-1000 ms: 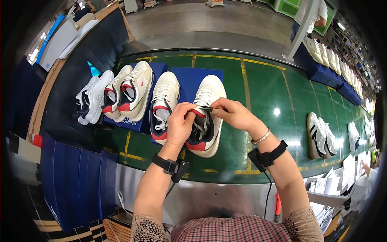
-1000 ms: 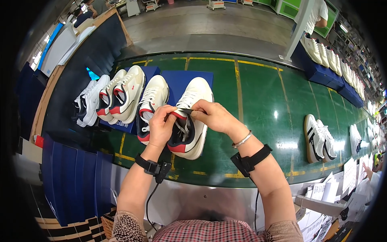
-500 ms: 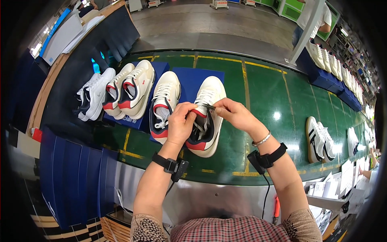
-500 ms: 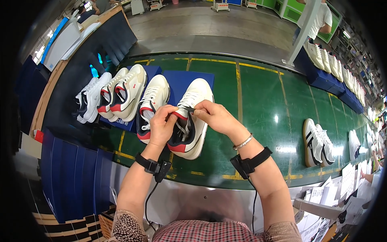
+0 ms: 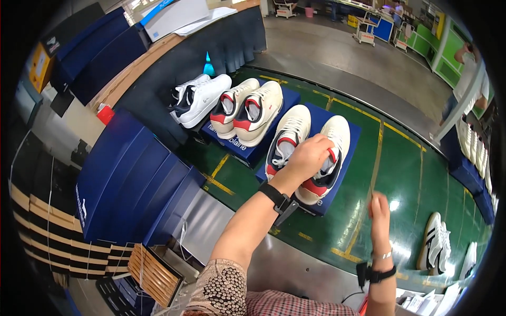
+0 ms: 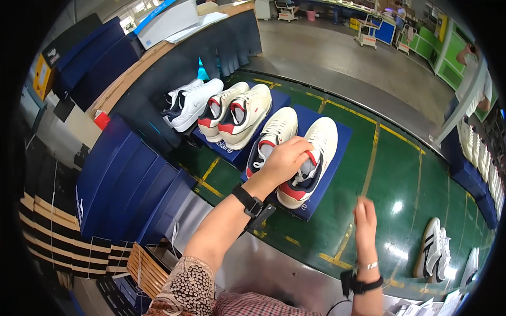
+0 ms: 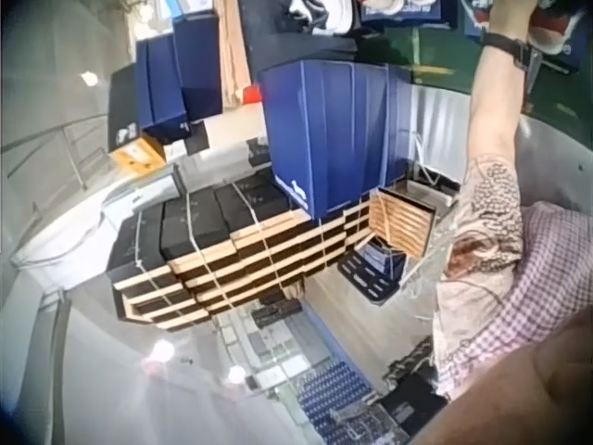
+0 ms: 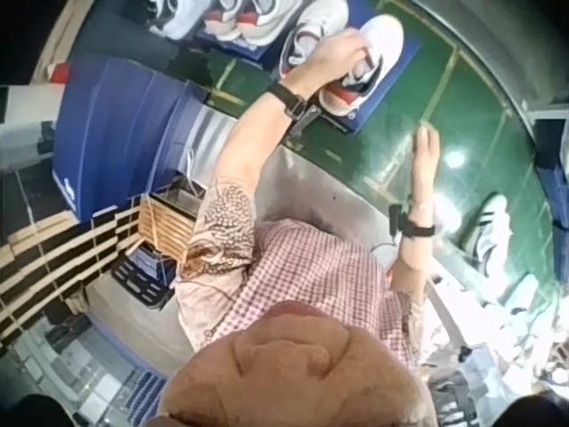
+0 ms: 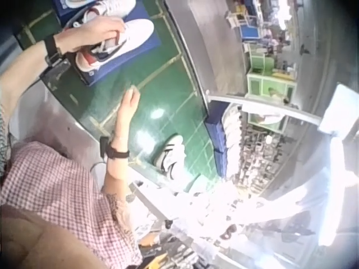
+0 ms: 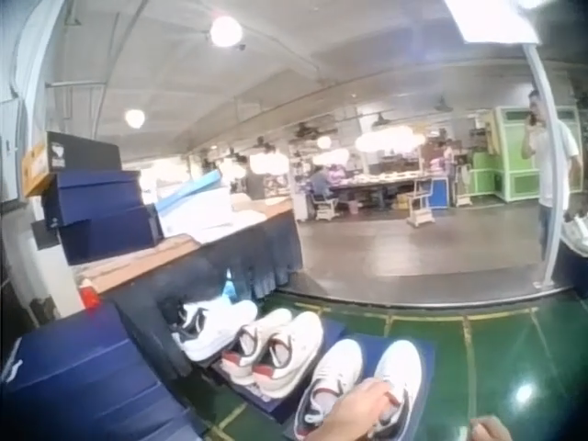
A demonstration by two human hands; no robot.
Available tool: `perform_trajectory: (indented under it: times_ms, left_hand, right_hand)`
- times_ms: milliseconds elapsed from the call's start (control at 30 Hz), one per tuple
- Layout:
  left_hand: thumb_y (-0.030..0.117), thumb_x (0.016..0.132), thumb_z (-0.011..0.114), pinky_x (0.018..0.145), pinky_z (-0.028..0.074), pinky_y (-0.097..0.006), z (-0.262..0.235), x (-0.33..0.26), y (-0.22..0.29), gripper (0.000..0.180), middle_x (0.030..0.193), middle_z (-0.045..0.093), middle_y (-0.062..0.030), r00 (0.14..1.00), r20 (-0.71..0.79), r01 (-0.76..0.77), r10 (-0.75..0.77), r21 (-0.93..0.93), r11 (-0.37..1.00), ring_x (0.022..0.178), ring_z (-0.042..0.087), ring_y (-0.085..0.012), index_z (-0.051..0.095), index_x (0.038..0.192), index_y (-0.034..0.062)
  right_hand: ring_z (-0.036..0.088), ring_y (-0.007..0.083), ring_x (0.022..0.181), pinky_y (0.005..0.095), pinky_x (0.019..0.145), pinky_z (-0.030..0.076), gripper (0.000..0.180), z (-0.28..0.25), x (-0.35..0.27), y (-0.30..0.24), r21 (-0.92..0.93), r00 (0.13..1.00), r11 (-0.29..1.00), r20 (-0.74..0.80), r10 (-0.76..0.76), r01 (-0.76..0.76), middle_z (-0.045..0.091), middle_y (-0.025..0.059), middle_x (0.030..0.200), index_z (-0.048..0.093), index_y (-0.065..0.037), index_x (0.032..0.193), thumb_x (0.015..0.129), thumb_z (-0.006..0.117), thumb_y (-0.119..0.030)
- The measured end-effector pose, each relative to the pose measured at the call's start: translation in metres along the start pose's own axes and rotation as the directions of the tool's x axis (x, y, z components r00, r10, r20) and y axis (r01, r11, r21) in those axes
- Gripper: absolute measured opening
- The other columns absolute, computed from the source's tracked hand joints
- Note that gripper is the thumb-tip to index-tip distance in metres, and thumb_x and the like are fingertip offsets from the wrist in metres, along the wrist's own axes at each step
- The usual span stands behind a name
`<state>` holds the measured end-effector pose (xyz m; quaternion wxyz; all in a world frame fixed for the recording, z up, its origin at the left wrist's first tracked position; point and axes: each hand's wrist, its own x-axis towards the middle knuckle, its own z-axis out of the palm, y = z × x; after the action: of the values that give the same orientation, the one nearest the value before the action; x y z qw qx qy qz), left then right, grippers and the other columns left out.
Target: Sorting shoes from a production conveyor line into corresponding boxes and applying labels.
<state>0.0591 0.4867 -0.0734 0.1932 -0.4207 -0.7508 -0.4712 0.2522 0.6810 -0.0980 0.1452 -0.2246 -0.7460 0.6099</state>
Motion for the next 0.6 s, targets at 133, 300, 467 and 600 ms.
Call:
perform_trajectory:
  times_ms: [133, 300, 467, 600]
  left_hand:
    - [0.008, 0.077, 0.056, 0.083, 0.045, -0.037, 0.006, -0.007, -0.006, 0.03, 0.107, 0.054, -0.0146, 0.976, 0.143, 0.168, -0.166, -0.004, 0.986, 0.096, 0.054, -0.0319, 0.056, 0.107, 0.0033]
    - [0.01, 0.079, 0.058, 0.088, 0.043, -0.037, -0.03, -0.049, 0.034, 0.033, 0.117, 0.049, -0.0177, 0.984, -0.078, 0.161, -0.161, -0.005, 0.987, 0.106, 0.051, -0.0334, 0.052, 0.11, 0.0004]
    - [0.005, 0.07, 0.065, 0.084, 0.044, -0.039, -0.129, -0.064, 0.053, 0.025, 0.1, 0.058, -0.014, 0.99, -0.087, -0.073, 0.11, 0.348, 0.934, 0.095, 0.055, -0.0321, 0.059, 0.093, 0.0034]
    - [0.013, 0.071, 0.067, 0.087, 0.042, -0.04, -0.315, -0.097, 0.074, 0.032, 0.103, 0.058, -0.0156, 0.974, -0.217, 0.223, -0.061, 0.882, 0.416, 0.097, 0.053, -0.0329, 0.061, 0.1, 0.0006]
  right_hand:
    - [0.041, 0.0056, 0.064, 0.0206, 0.057, 0.036, 0.02, -0.05, -0.084, 0.082, -0.147, 0.971, 0.965, -0.133, 0.198, -0.217, 0.049, -0.0007, 0.076, 0.055, -0.003, 0.096, 0.088, 0.053, -0.021]
    - [0.045, 0.007, 0.061, 0.0221, 0.055, 0.038, 0.017, -0.085, -0.176, 0.145, -0.151, 0.926, 0.93, -0.234, 0.296, -0.335, 0.05, -0.0012, 0.071, 0.054, -0.002, 0.092, 0.08, 0.061, -0.013]
    - [0.047, 0.0087, 0.052, 0.0261, 0.045, 0.037, 0.019, -0.102, -0.233, 0.166, -0.264, 0.828, 0.863, -0.497, 0.26, -0.43, 0.051, 0.0012, 0.061, 0.055, 0.0, 0.085, 0.076, 0.063, -0.015]
    - [0.06, 0.0313, 0.062, 0.0416, 0.055, 0.044, 0.032, -0.032, -0.242, 0.124, -0.577, 0.847, 0.664, -0.504, 0.17, -0.477, 0.06, 0.019, 0.065, 0.062, 0.002, 0.08, 0.076, 0.06, -0.03]
